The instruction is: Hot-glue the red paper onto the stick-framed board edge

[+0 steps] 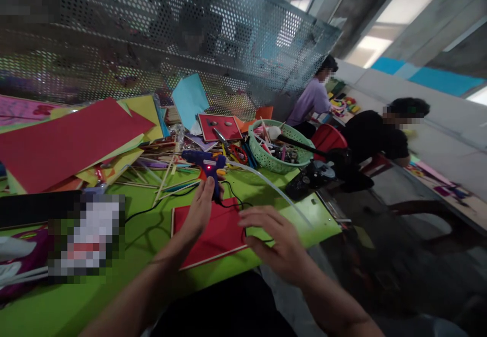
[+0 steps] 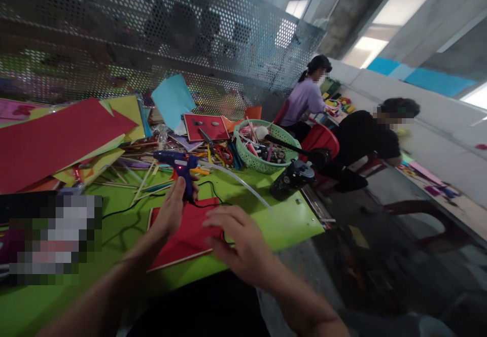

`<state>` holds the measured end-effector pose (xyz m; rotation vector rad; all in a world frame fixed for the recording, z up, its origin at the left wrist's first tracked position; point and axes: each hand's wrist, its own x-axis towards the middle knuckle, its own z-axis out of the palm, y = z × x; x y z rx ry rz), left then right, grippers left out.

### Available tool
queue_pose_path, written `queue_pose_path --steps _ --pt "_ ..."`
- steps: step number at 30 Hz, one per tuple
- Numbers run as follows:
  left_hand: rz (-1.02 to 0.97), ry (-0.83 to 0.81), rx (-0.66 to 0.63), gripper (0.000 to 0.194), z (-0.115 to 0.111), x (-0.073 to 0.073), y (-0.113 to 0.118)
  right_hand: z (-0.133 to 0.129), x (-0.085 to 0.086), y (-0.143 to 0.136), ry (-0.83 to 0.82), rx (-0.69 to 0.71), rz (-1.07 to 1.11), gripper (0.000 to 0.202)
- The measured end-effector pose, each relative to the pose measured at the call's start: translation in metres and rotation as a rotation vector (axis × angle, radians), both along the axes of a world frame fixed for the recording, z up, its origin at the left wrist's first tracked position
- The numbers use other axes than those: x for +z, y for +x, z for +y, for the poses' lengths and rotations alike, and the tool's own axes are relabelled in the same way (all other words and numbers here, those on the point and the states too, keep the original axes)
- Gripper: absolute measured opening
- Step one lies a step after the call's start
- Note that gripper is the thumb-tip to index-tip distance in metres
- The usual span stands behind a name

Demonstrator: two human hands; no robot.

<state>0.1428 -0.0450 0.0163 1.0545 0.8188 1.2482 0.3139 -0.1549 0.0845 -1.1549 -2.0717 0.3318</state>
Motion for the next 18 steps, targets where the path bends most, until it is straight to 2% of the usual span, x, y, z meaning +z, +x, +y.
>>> queue_pose_path --steps 1,3,6,7,10,13,16,18 --pt "-0.012 -0.008 -0.009 0.055 -0.001 0.0 0.001 0.001 -0.01 -0.006 -0.054 -0.006 0.038 0.018" --pt "-0.03 -0.021 -0.033 0.056 -0.005 0.001 0.003 0.012 -0.028 -0.011 -0.05 -0.115 0.135 0.006" --pt "-0.067 -0.045 -0.089 0.058 -0.013 0.001 0.008 0.042 -0.045 -0.007 -0.101 -0.231 0.264 0.02" --pt "-0.087 -0.053 -0.115 0.059 -0.016 0.001 0.011 0.051 -0.048 -0.004 -0.168 -0.203 0.304 0.031" --pt "-0.098 -0.057 -0.215 0.065 -0.027 -0.003 0.019 0.067 -0.053 0.002 -0.473 -0.003 0.528 0.053" --pt "-0.033 -0.041 -0.318 0.066 -0.039 -0.008 0.027 0.062 -0.057 0.005 -0.683 0.033 0.701 0.058" --pt "0.003 -0.058 -0.433 0.065 -0.049 -0.012 0.032 0.049 -0.06 0.009 -0.769 -0.061 0.769 0.05" --pt "0.082 0.007 -0.525 0.064 -0.053 -0.012 0.033 0.041 -0.061 0.013 -0.799 -0.139 0.799 0.045"
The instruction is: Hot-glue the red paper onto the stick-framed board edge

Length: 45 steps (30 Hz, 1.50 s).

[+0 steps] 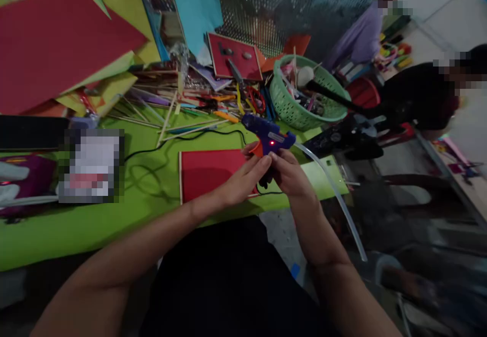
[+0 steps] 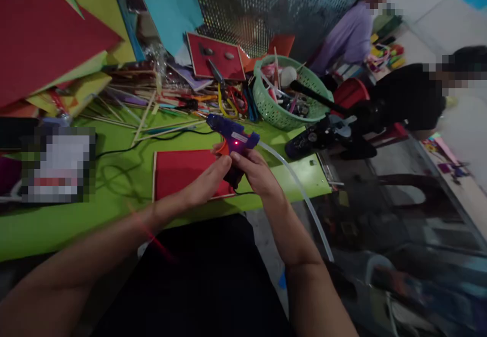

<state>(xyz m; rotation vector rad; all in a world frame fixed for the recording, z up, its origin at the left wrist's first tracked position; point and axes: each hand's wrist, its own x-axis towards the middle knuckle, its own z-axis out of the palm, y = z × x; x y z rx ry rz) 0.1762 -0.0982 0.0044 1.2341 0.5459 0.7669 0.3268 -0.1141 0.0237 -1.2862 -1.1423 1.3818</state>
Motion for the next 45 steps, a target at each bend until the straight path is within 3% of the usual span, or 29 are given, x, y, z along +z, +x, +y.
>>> queue_pose_path --steps 4,8,12,15,19,24,31,45 --pt "0.235 0.243 -0.154 0.062 -0.001 0.008 -0.003 -0.007 0.006 0.009 0.034 -0.087 0.017 0.036" --pt "0.61 0.55 -0.144 0.065 0.004 0.011 -0.015 -0.006 0.014 0.024 0.074 -0.129 -0.049 0.035" --pt "0.843 0.862 -0.098 0.064 0.007 -0.006 -0.034 -0.005 0.015 0.045 0.095 -0.216 -0.258 0.031" --pt "0.911 0.964 -0.11 0.065 0.007 -0.026 -0.05 -0.006 0.014 0.055 0.112 -0.233 -0.308 0.022" --pt "1.058 1.013 -0.181 0.07 0.002 -0.042 -0.07 -0.006 0.009 0.059 0.046 -0.206 -0.276 0.018" --pt "1.14 1.066 -0.174 0.074 -0.002 -0.037 -0.083 -0.002 0.0 0.047 -0.002 -0.134 -0.275 0.022" --pt "1.115 1.15 -0.193 0.073 0.0 -0.027 -0.063 0.005 -0.014 0.029 -0.042 -0.08 -0.387 0.038" --pt "0.951 1.021 -0.17 0.077 -0.002 -0.04 -0.063 0.007 -0.022 0.024 0.008 0.053 -0.632 0.032"
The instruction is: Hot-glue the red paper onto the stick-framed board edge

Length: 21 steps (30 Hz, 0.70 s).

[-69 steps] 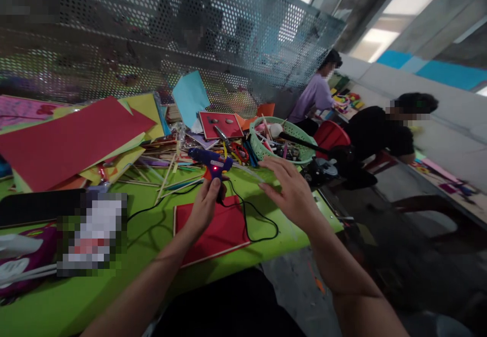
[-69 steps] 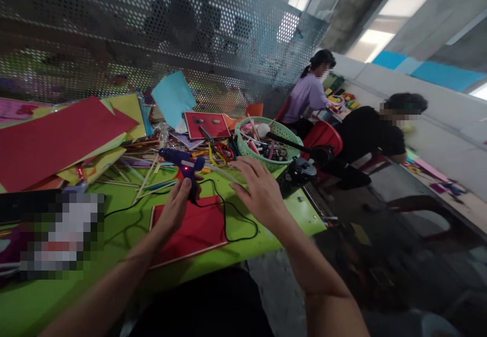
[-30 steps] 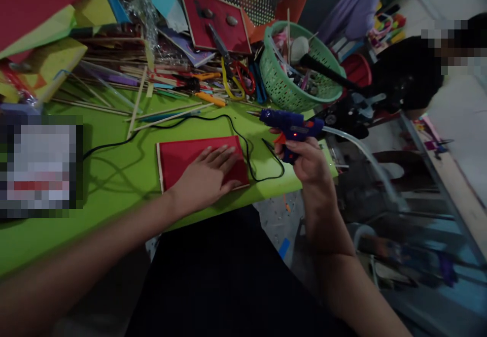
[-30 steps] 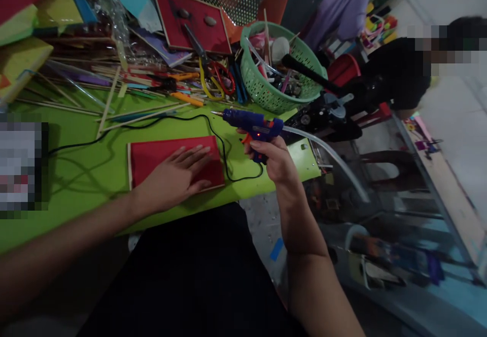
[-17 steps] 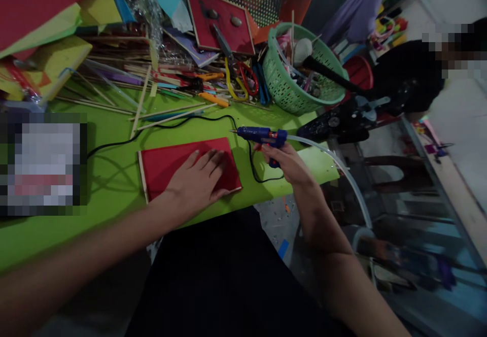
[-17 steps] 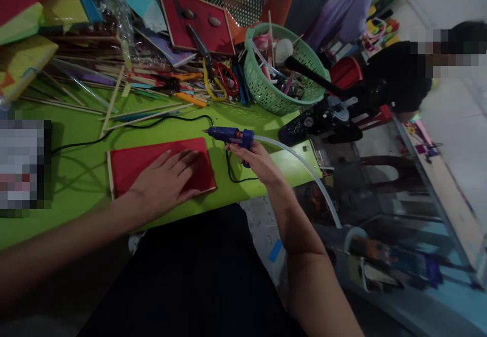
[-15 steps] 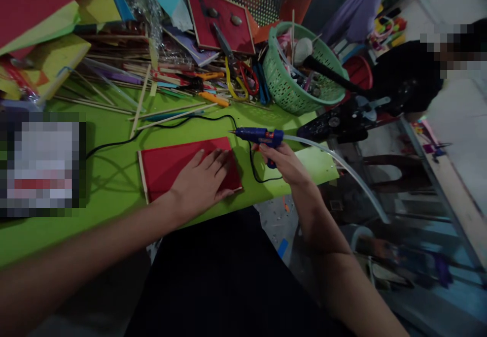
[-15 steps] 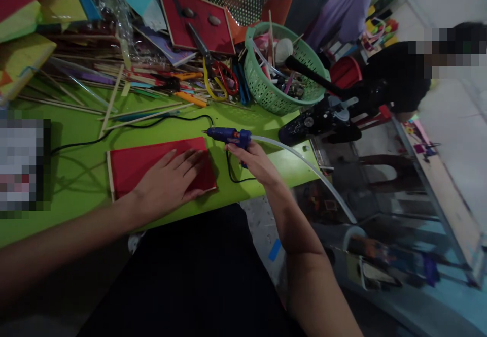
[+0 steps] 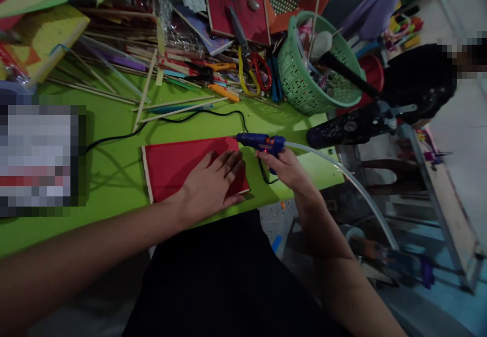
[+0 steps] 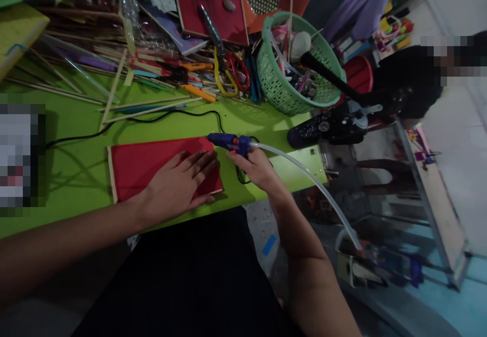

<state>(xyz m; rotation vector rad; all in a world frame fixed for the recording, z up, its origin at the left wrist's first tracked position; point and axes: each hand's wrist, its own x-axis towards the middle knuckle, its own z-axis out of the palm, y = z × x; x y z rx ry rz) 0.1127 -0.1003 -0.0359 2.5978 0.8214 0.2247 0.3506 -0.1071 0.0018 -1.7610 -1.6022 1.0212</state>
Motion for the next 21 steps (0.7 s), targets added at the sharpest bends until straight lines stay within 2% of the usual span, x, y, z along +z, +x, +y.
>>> queue_pose_path --steps 9,21 --pt "-0.088 -0.002 0.019 0.077 -0.0015 -0.0065 -0.0007 0.0006 -0.0012 0.0015 -0.021 0.003 -0.02 0.034" --pt "-0.092 0.015 0.019 0.077 -0.0016 -0.0086 -0.001 0.001 -0.0049 0.0044 -0.006 0.03 -0.04 0.035"
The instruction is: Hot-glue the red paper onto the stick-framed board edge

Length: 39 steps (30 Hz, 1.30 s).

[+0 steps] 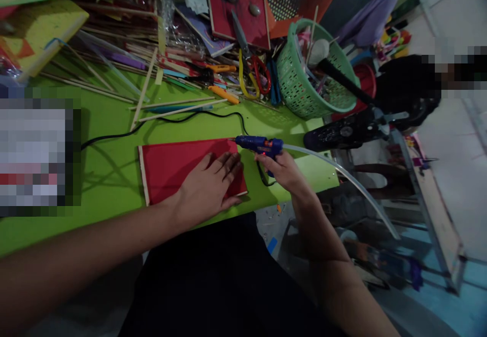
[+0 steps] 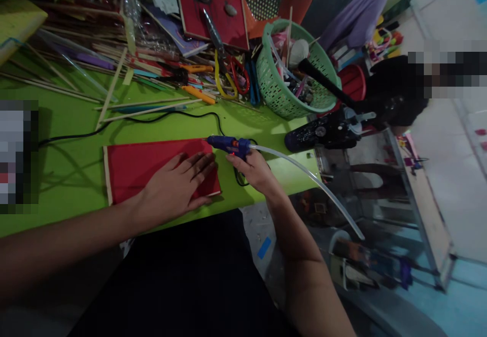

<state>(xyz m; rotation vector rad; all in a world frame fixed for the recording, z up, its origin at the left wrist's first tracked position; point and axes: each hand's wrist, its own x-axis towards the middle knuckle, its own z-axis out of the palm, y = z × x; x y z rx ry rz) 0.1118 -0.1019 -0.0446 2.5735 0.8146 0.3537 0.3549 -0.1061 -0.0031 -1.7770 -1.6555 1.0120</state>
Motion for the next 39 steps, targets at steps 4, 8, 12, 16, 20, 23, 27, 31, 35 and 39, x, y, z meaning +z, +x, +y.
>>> queue_pose_path --steps 4,8,12,16,20,23,27,31,35,39 --pt "-0.046 -0.037 0.016 0.075 0.0 0.0 0.0 0.0 0.0 -0.002 -0.033 -0.023 0.004 0.035" --pt "-0.01 -0.031 0.012 0.075 0.0 0.002 0.0 0.001 0.0 -0.003 -0.015 -0.02 -0.009 0.034" --pt "0.079 0.057 -0.006 0.079 -0.001 0.002 0.0 0.002 -0.001 -0.003 -0.004 -0.013 -0.024 0.035" --pt "0.135 0.122 -0.007 0.08 -0.001 0.003 0.0 0.002 -0.002 -0.001 -0.028 -0.018 -0.009 0.034" --pt "0.165 0.165 -0.017 0.079 -0.001 0.004 -0.001 0.002 -0.002 0.002 -0.019 -0.021 -0.029 0.034" --pt "0.155 0.18 -0.006 0.079 -0.001 0.003 0.0 0.002 -0.001 0.001 -0.029 -0.026 -0.034 0.035" --pt "0.134 0.168 -0.005 0.078 -0.001 0.001 -0.001 0.003 0.001 -0.005 -0.011 -0.012 -0.005 0.033" --pt "0.149 0.168 0.003 0.078 -0.002 -0.002 -0.001 0.004 0.004 -0.009 -0.006 0.006 -0.001 0.031" --pt "0.153 0.197 -0.003 0.079 -0.001 -0.002 0.0 0.002 0.004 -0.005 -0.003 -0.01 -0.018 0.031" --pt "0.142 0.203 0.0 0.079 -0.002 0.0 -0.001 0.0 0.002 0.003 0.001 -0.035 -0.064 0.033"
